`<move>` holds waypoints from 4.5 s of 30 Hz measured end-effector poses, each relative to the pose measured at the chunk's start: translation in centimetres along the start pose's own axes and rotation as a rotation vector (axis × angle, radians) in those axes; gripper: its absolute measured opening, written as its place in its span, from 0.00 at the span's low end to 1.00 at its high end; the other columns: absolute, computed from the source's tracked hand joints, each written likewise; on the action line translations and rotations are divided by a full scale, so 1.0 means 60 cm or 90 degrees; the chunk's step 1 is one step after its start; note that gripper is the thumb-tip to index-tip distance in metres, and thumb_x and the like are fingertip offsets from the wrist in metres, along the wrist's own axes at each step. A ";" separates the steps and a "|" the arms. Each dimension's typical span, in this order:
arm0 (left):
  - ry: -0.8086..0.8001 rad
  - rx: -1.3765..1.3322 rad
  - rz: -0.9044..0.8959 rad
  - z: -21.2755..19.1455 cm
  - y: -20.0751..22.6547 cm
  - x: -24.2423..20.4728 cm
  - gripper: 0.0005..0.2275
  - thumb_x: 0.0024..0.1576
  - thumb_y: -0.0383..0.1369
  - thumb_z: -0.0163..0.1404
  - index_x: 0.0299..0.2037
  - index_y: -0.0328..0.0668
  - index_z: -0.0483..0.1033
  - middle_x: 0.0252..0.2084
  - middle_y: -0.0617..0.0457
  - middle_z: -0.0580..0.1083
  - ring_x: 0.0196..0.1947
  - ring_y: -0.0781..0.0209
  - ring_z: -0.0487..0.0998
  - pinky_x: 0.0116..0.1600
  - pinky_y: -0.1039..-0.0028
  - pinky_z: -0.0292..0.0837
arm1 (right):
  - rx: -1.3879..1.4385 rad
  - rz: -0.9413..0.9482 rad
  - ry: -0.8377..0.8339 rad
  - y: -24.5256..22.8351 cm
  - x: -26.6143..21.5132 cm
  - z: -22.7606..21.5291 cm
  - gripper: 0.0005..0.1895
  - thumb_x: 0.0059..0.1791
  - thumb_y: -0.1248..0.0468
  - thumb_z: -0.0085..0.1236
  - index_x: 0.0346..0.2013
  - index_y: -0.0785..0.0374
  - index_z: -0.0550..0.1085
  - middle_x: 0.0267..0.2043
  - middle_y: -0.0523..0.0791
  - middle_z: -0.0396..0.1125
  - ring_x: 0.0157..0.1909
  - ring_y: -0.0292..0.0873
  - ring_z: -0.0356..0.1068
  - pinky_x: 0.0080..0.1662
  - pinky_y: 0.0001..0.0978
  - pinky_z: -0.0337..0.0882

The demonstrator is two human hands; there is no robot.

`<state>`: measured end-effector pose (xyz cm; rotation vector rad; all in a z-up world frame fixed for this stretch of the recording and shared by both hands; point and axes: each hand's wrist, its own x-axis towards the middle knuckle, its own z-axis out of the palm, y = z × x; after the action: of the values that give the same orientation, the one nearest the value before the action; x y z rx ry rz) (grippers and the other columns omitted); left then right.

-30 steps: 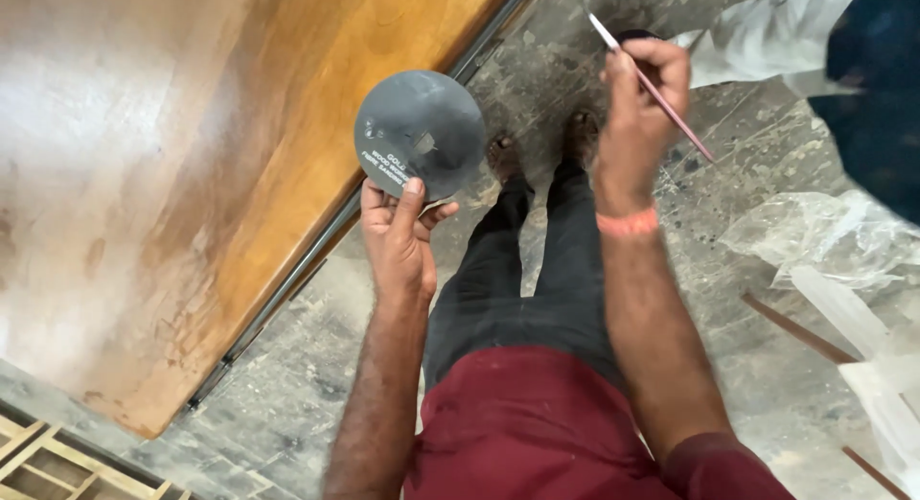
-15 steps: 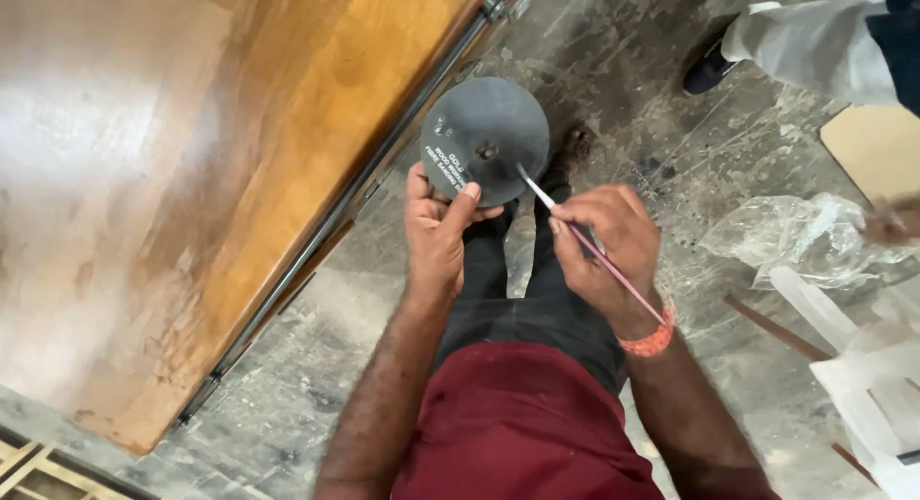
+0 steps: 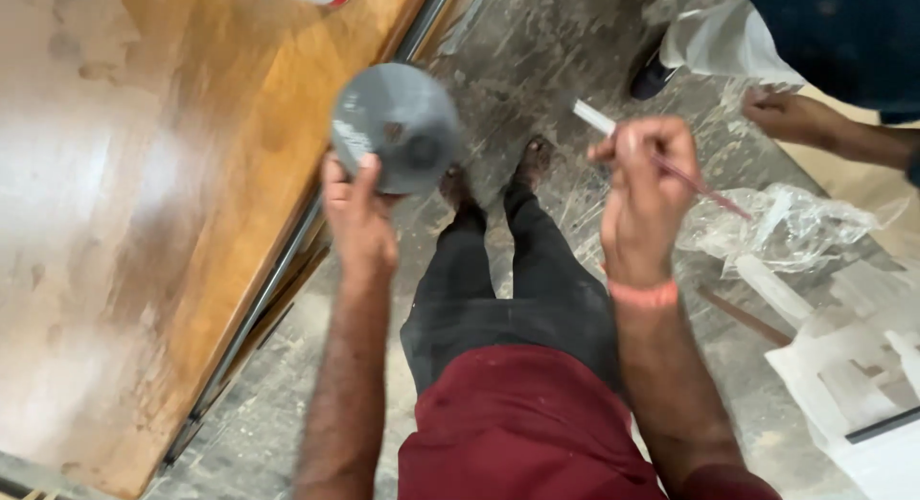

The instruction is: The person holds a circular sanding disc and uses a small brush to apply a substance from a spray can onto the disc. They then use the disc to rub and treat a specific spot on the edge of a wooden cabinet door. The person repeats this process of applying the substance and rubbing the spot multiple times.

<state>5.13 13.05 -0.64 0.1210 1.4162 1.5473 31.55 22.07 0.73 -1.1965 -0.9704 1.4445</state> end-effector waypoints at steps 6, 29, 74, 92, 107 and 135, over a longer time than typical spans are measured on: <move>-0.057 0.016 0.005 -0.104 0.034 0.075 0.11 0.64 0.26 0.54 0.55 0.39 0.70 0.52 0.50 0.77 0.50 0.61 0.79 0.55 0.67 0.78 | 0.345 0.117 0.077 0.105 0.137 0.001 0.05 0.56 0.68 0.60 0.41 0.60 0.70 0.38 0.44 0.69 0.41 0.40 0.70 0.47 0.38 0.75; -0.163 -0.089 -0.037 -0.202 0.041 0.125 0.11 0.61 0.20 0.53 0.53 0.32 0.71 0.51 0.43 0.78 0.49 0.58 0.80 0.63 0.66 0.77 | 0.226 -0.005 0.170 0.226 0.280 0.103 0.05 0.55 0.68 0.61 0.40 0.62 0.71 0.36 0.44 0.70 0.38 0.37 0.70 0.43 0.32 0.75; -0.173 -0.045 -0.008 -0.190 0.046 0.119 0.12 0.60 0.23 0.54 0.53 0.35 0.72 0.48 0.45 0.78 0.46 0.54 0.81 0.57 0.60 0.80 | 0.119 -0.121 0.126 0.223 0.276 0.114 0.06 0.58 0.69 0.59 0.43 0.64 0.70 0.37 0.43 0.69 0.39 0.36 0.69 0.45 0.32 0.75; -0.155 -0.046 -0.012 -0.188 0.046 0.117 0.14 0.59 0.24 0.55 0.54 0.34 0.71 0.49 0.43 0.78 0.47 0.54 0.81 0.57 0.62 0.80 | 0.029 -0.135 0.108 0.222 0.269 0.115 0.06 0.58 0.69 0.60 0.44 0.65 0.71 0.39 0.43 0.70 0.40 0.36 0.69 0.46 0.31 0.75; -0.149 -0.036 -0.011 -0.191 0.043 0.117 0.13 0.59 0.24 0.55 0.54 0.34 0.71 0.48 0.44 0.78 0.47 0.55 0.81 0.57 0.62 0.80 | 0.029 -0.142 0.126 0.227 0.273 0.105 0.06 0.58 0.69 0.61 0.45 0.66 0.71 0.39 0.43 0.69 0.40 0.36 0.70 0.47 0.31 0.75; -0.144 -0.036 -0.011 -0.187 0.048 0.116 0.13 0.59 0.25 0.56 0.53 0.35 0.72 0.49 0.46 0.78 0.48 0.56 0.80 0.58 0.62 0.79 | -0.061 -0.186 0.064 0.220 0.274 0.097 0.04 0.60 0.75 0.56 0.47 0.67 0.70 0.41 0.42 0.69 0.40 0.33 0.67 0.42 0.25 0.70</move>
<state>-7.26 10.56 -5.42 0.2413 1.1917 1.5065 22.86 35.68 -14.02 -1.1319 -1.1044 1.1082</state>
